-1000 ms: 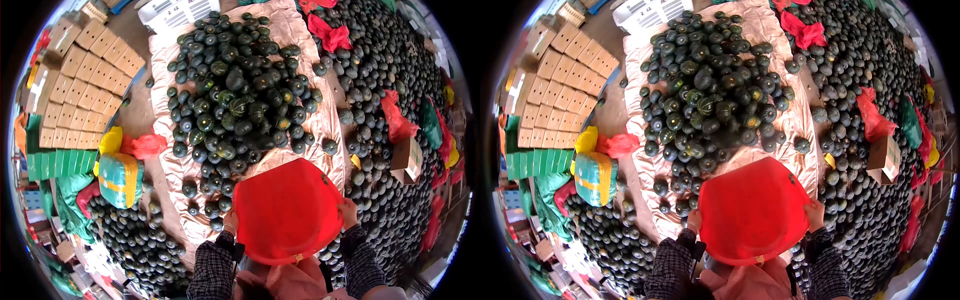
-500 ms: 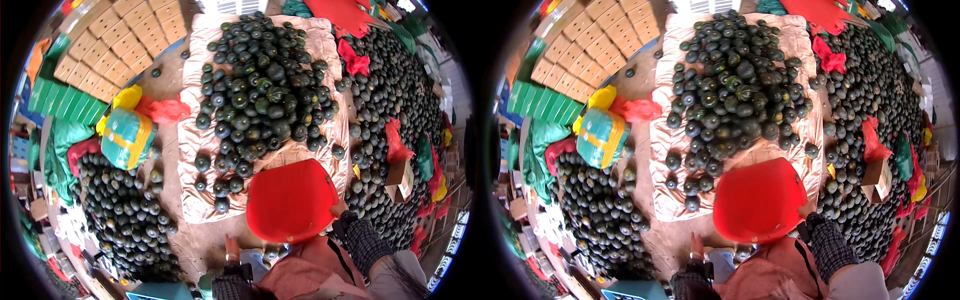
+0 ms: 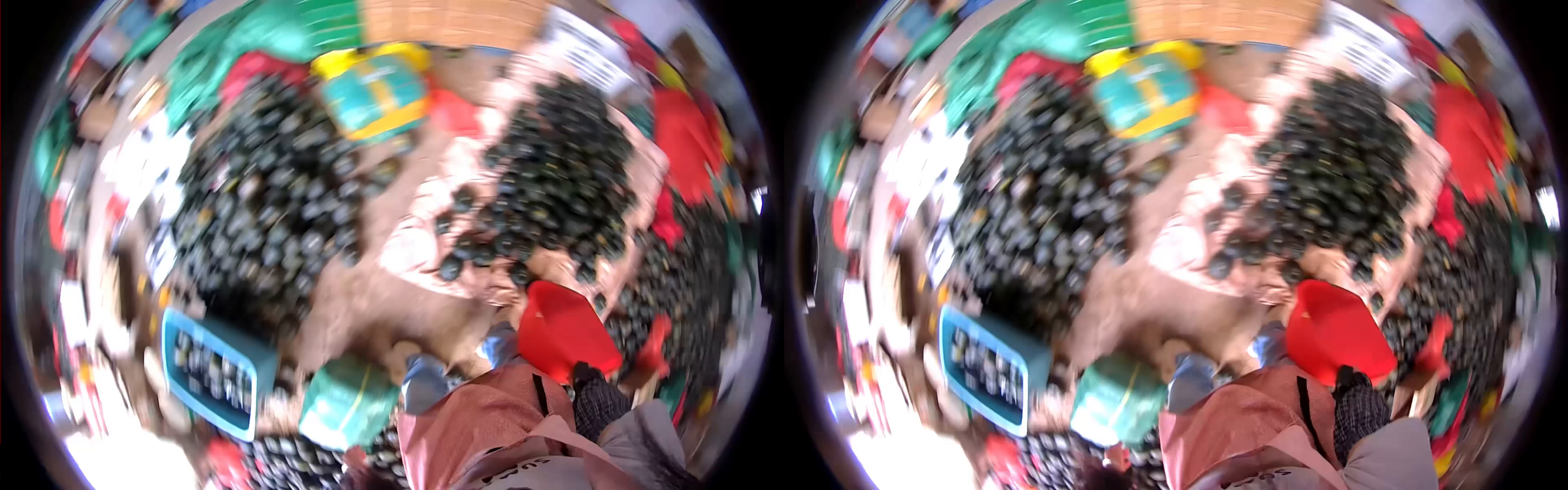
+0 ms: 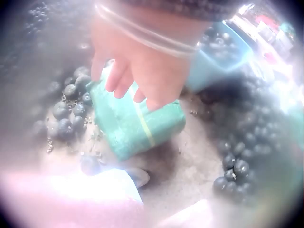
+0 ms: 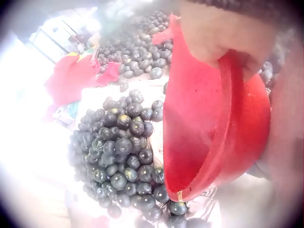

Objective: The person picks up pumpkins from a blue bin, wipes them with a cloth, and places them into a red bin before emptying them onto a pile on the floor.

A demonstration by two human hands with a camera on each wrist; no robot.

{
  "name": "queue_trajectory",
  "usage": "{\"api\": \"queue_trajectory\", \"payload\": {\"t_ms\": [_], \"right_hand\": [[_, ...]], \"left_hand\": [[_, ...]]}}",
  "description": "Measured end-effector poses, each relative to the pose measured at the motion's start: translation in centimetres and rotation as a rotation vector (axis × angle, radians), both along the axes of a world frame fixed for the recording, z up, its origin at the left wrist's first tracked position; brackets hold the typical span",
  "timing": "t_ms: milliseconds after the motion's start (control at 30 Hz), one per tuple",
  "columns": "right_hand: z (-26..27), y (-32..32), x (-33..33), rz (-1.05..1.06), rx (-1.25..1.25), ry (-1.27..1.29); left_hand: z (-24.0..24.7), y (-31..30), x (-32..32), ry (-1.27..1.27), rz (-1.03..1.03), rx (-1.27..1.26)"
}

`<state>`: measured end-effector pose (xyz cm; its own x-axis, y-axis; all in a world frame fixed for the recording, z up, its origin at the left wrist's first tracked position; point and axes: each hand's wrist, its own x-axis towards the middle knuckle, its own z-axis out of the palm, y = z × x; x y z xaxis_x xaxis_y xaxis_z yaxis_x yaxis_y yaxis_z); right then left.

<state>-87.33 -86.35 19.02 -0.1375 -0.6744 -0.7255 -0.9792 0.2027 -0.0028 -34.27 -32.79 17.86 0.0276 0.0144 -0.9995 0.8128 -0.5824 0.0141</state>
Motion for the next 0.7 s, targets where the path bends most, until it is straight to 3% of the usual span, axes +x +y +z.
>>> {"api": "queue_trajectory", "payload": {"t_ms": [33,100,167,233,300,333,400,567,633,700], "right_hand": [[0.6,-0.6,1.9,0.043,0.009,-0.022],[1.4,-1.7,5.4,0.113,0.028,-0.075],[1.2,-2.3,8.9,0.168,0.055,-0.122],[0.4,-2.8,12.9,0.251,0.052,-0.144],[-0.4,-3.3,17.3,0.402,0.037,-0.139],[-0.8,-3.2,19.6,0.473,0.017,-0.137],[-1.3,-2.5,24.3,0.51,-0.025,-0.11],[0.4,-1.6,37.6,0.369,0.014,-0.183],[-5.0,0.7,37.9,0.521,-0.155,-0.289],[-2.0,1.7,43.3,0.193,-0.12,-0.271]], "left_hand": [[1.2,3.6,-1.0,0.037,0.086,-0.036],[4.8,4.4,-2.8,-0.039,0.179,0.2],[6.4,7.7,-4.5,0.054,0.319,0.124],[9.6,10.5,-6.6,-0.16,-0.321,-0.367],[8.1,12.4,-6.6,0.534,0.294,-0.814],[8.4,11.4,-6.5,0.129,0.118,-0.216],[7.2,7.6,0.8,0.002,0.027,0.004],[9.0,-2.7,18.0,-0.168,-0.172,-0.065],[10.0,-6.3,23.0,-0.221,-0.218,-0.12],[10.7,-9.9,27.8,-0.26,-0.265,-0.173]]}}
